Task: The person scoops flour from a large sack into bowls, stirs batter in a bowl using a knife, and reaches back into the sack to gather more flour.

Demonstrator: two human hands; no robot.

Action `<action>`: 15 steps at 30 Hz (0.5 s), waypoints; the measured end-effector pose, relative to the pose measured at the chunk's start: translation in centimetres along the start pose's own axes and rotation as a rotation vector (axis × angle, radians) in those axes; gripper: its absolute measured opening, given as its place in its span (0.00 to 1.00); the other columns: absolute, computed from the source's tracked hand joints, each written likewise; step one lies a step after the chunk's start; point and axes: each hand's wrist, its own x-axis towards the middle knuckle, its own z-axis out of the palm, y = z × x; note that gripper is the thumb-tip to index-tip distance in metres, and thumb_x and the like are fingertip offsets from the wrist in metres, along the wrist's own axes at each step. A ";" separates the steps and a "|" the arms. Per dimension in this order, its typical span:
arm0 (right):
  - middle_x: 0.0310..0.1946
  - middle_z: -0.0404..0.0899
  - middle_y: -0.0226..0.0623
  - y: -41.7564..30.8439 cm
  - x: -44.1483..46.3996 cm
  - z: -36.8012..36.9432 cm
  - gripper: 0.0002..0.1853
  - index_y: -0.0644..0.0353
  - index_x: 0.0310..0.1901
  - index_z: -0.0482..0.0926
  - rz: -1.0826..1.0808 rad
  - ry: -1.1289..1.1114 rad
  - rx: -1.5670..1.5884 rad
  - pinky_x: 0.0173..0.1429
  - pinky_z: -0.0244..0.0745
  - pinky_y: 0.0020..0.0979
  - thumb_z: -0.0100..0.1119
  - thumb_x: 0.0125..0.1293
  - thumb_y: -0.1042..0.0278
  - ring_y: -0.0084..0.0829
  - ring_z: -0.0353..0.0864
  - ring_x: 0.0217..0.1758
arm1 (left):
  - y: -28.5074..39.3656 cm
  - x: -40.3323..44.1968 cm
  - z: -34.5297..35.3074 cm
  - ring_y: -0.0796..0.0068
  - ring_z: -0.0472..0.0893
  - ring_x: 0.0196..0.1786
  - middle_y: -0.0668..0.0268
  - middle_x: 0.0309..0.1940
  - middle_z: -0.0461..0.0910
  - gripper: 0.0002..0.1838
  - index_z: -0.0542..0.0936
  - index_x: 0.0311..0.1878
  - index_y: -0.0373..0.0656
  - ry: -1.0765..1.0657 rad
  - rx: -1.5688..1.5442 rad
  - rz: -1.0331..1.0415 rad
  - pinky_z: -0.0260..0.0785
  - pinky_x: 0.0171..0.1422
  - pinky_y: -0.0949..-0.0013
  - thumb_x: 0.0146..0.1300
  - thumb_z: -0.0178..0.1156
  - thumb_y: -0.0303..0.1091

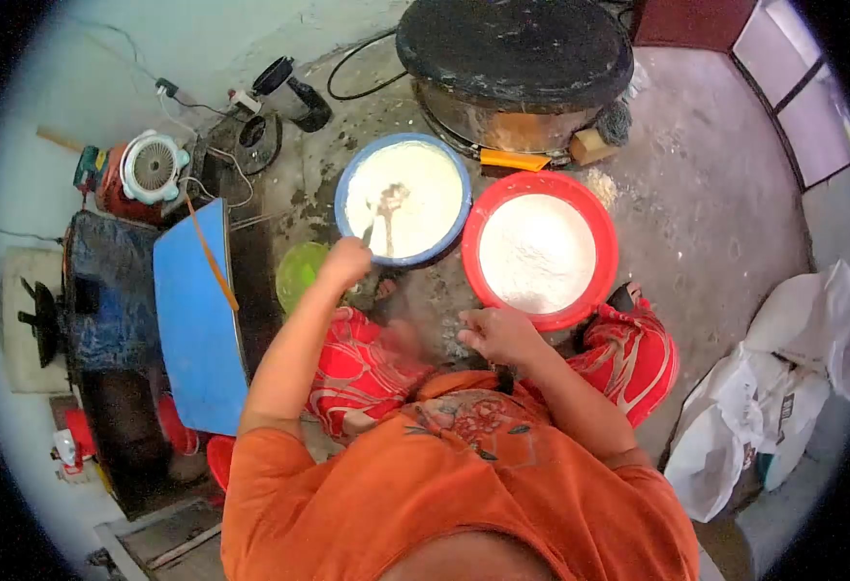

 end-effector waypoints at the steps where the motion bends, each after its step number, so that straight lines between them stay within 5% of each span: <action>1: 0.40 0.81 0.46 -0.5 0.3 -0.2 0.23 0.55 0.51 0.77 0.056 -0.034 0.039 0.45 0.76 0.40 0.55 0.60 0.47 0.46 0.80 0.43 | -0.1 1.0 0.9 0.54 0.80 0.28 0.47 0.31 0.80 0.14 0.80 0.36 0.32 0.000 0.180 -0.016 0.71 0.34 0.60 0.54 0.53 0.34; 4: 0.37 0.82 0.45 2.5 2.9 2.3 0.25 0.56 0.52 0.76 -0.049 -0.012 0.246 0.47 0.75 0.37 0.54 0.62 0.45 0.40 0.81 0.43 | 3.5 -1.4 1.5 0.49 0.81 0.42 0.43 0.38 0.80 0.16 0.80 0.39 0.31 -0.131 0.318 -0.062 0.73 0.48 0.56 0.53 0.51 0.32; 5: 0.40 0.81 0.34 2.6 3.9 2.7 0.22 0.61 0.52 0.76 0.026 -0.092 0.424 0.43 0.74 0.29 0.52 0.68 0.51 0.21 0.78 0.40 | 3.2 -1.3 2.5 0.49 0.80 0.43 0.43 0.39 0.79 0.16 0.80 0.40 0.31 -0.123 0.373 -0.011 0.72 0.49 0.56 0.51 0.52 0.31; 10: 0.45 0.78 0.36 0.6 8.1 2.8 0.24 0.61 0.54 0.72 0.335 -0.115 0.797 0.49 0.75 0.34 0.44 0.71 0.48 0.29 0.78 0.44 | 5.0 -1.7 4.6 0.49 0.80 0.43 0.45 0.39 0.80 0.18 0.79 0.40 0.30 -0.180 0.293 0.200 0.73 0.47 0.57 0.49 0.56 0.34; 12: 0.46 0.77 0.39 -0.5 10.7 2.5 0.27 0.62 0.53 0.71 0.508 -0.211 1.383 0.53 0.75 0.41 0.44 0.69 0.43 0.36 0.79 0.46 | 6.9 -4.0 3.3 0.50 0.81 0.42 0.46 0.38 0.80 0.17 0.81 0.38 0.32 -0.219 0.326 0.312 0.73 0.46 0.56 0.50 0.57 0.36; 15: 0.41 0.78 0.39 -1.8 13.3 2.6 0.21 0.61 0.49 0.72 0.485 -0.160 1.298 0.43 0.80 0.40 0.44 0.70 0.50 0.37 0.81 0.42 | 8.7 -7.5 1.1 0.55 0.82 0.38 0.53 0.35 0.82 0.15 0.83 0.34 0.40 -0.206 0.368 0.460 0.74 0.41 0.59 0.43 0.63 0.37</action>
